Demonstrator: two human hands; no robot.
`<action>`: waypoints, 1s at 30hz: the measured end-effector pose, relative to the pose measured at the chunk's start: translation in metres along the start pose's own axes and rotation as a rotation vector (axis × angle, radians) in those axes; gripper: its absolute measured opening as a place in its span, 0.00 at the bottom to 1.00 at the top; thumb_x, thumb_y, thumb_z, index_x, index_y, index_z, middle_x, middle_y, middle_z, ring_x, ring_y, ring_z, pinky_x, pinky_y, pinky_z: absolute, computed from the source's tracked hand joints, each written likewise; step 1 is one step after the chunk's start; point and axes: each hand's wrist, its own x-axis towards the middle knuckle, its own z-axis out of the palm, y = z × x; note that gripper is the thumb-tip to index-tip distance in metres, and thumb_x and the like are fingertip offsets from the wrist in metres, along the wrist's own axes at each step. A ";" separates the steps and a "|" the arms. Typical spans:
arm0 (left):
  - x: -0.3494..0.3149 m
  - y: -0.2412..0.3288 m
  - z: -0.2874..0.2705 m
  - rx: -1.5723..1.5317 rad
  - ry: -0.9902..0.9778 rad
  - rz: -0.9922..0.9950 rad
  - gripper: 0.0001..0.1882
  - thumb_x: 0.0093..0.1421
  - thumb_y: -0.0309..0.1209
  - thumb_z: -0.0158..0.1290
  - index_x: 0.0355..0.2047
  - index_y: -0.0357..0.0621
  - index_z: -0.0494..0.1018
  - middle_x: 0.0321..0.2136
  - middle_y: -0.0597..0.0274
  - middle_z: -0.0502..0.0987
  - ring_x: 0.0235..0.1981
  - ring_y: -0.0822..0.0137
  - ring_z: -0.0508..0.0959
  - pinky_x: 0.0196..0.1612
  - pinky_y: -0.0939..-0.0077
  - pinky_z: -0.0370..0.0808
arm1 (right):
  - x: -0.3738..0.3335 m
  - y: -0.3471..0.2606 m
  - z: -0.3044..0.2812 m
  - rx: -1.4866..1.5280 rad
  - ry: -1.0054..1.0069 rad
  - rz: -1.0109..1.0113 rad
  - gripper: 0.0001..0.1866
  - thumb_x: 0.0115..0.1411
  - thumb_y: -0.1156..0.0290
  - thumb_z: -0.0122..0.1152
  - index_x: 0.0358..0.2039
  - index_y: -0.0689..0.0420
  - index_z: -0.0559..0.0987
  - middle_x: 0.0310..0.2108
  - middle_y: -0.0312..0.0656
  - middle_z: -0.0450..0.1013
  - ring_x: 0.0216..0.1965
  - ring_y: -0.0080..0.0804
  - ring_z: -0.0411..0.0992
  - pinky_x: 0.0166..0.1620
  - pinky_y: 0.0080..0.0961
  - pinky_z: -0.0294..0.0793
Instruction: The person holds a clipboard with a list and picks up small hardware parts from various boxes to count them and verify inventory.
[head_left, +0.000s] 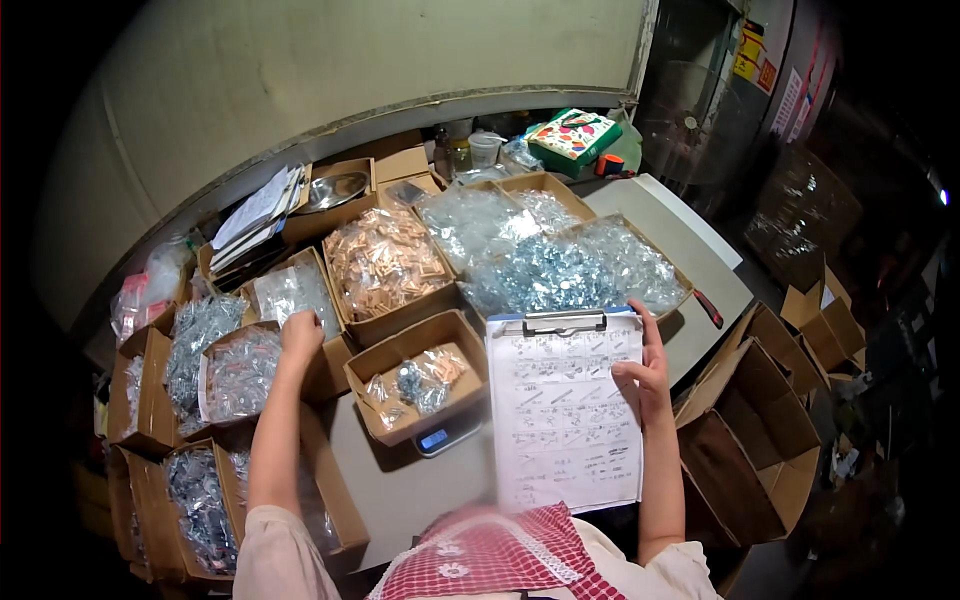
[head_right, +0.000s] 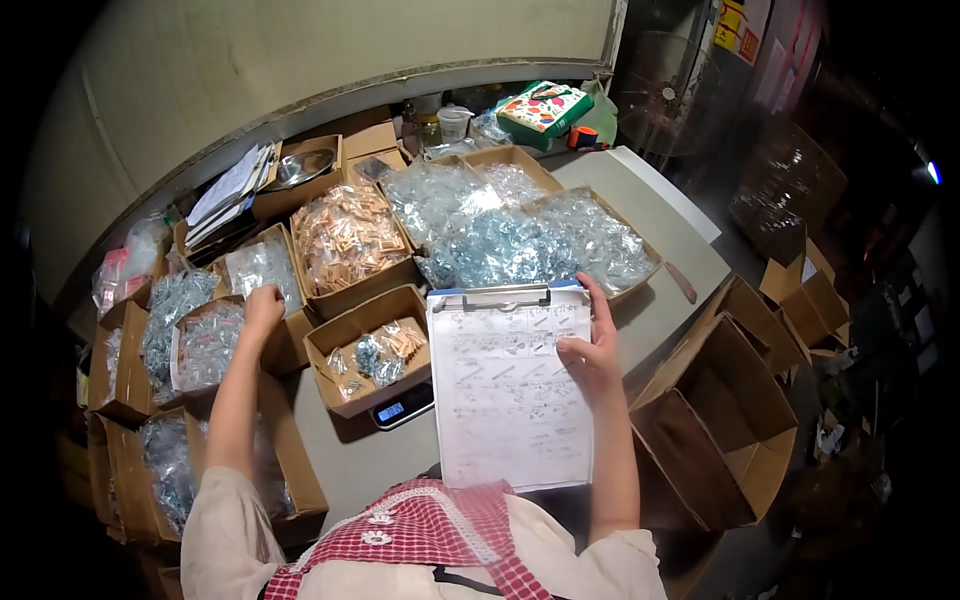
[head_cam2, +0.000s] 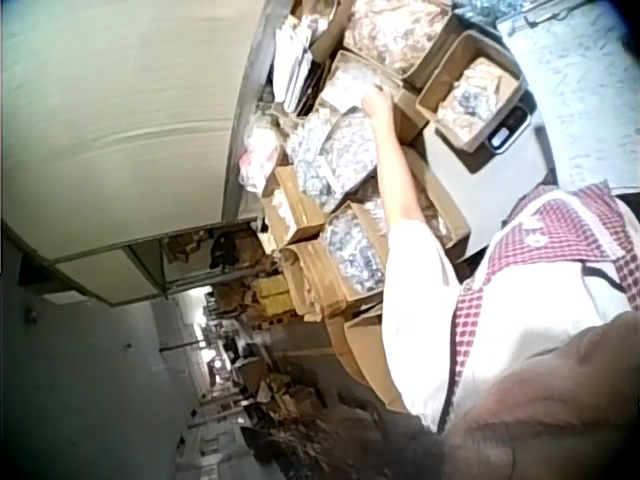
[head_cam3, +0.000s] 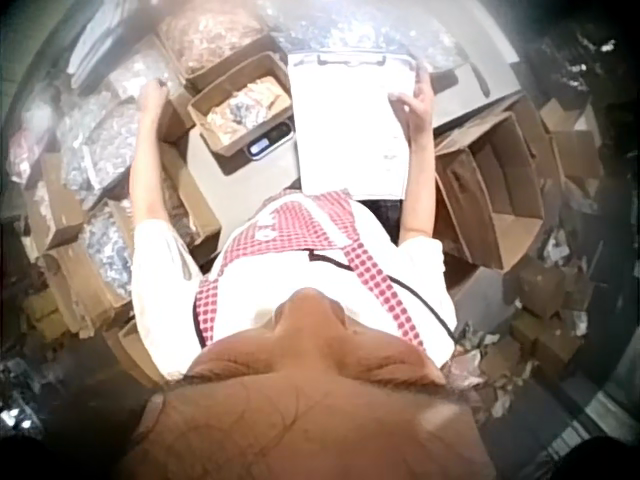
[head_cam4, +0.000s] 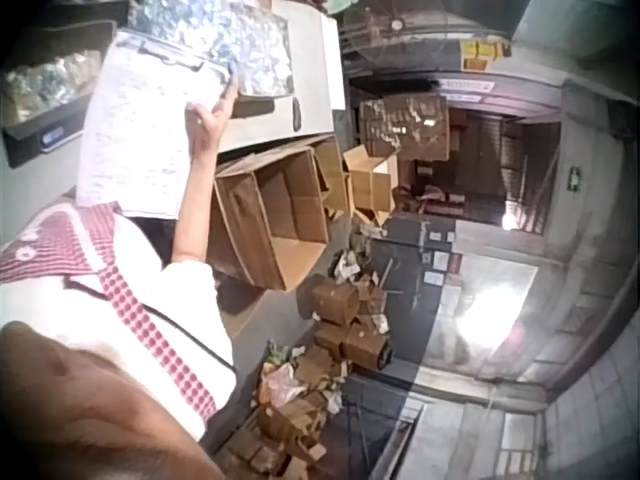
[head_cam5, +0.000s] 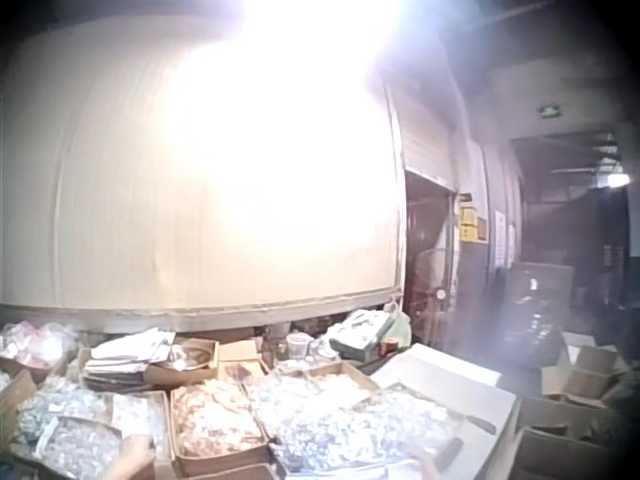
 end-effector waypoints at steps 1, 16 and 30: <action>-0.002 0.003 -0.004 0.060 -0.022 0.013 0.08 0.48 0.27 0.52 0.27 0.42 0.80 0.28 0.44 0.80 0.34 0.45 0.80 0.40 0.55 0.76 | 0.000 0.000 0.000 -0.005 0.003 0.006 0.51 0.36 0.84 0.61 0.66 0.58 0.57 0.49 0.43 0.70 0.48 0.30 0.71 0.53 0.23 0.69; -0.026 0.025 -0.032 -1.272 -0.101 -0.201 0.06 0.67 0.33 0.47 0.37 0.46 0.63 0.35 0.52 0.81 0.32 0.68 0.81 0.26 0.78 0.77 | 0.008 -0.002 0.003 0.040 -0.030 0.007 0.49 0.40 0.89 0.57 0.67 0.54 0.56 0.48 0.41 0.69 0.41 0.24 0.72 0.40 0.17 0.73; -0.085 0.122 -0.059 -1.411 -0.406 -0.192 0.16 0.66 0.37 0.50 0.48 0.40 0.68 0.36 0.51 0.81 0.32 0.67 0.82 0.30 0.77 0.80 | 0.016 0.011 -0.013 -0.142 -0.026 -0.095 0.49 0.34 0.80 0.56 0.65 0.57 0.60 0.55 0.39 0.61 0.48 0.24 0.67 0.44 0.15 0.71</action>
